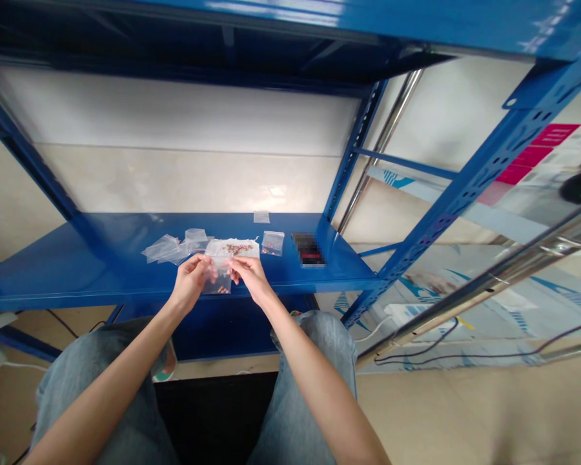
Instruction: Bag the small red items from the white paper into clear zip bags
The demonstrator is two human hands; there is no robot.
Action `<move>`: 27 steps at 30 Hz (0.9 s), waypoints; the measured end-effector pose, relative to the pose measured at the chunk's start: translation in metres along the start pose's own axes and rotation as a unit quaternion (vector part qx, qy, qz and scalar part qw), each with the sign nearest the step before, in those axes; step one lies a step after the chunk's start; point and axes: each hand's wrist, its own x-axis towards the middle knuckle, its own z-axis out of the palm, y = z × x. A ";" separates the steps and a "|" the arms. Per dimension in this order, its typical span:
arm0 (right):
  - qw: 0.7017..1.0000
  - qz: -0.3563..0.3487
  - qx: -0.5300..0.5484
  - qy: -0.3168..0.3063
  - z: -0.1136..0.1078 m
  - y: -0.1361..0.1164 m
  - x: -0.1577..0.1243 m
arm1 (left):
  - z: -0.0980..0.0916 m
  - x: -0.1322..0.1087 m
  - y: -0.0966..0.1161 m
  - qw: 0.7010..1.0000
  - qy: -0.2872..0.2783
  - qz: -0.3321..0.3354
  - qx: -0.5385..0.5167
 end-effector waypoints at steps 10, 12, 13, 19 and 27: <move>0.998 -0.038 -0.038 0.016 -0.001 0.007 0.000 | 0.004 -0.003 0.000 0.997 -0.013 0.038 0.070; 0.996 -0.041 -0.074 -0.010 0.000 0.005 -0.002 | 0.005 -0.004 0.002 0.993 -0.042 0.039 0.098; 0.995 -0.045 -0.089 -0.014 0.001 0.005 -0.002 | 0.006 -0.005 0.002 0.992 -0.054 0.041 0.111; 0.994 -0.056 -0.091 0.033 0.001 0.003 -0.003 | 0.005 -0.006 0.000 0.990 -0.039 0.059 0.120; 0.995 -0.034 -0.093 0.001 0.006 -0.006 -0.005 | 0.002 -0.002 -0.002 0.989 -0.048 0.033 0.137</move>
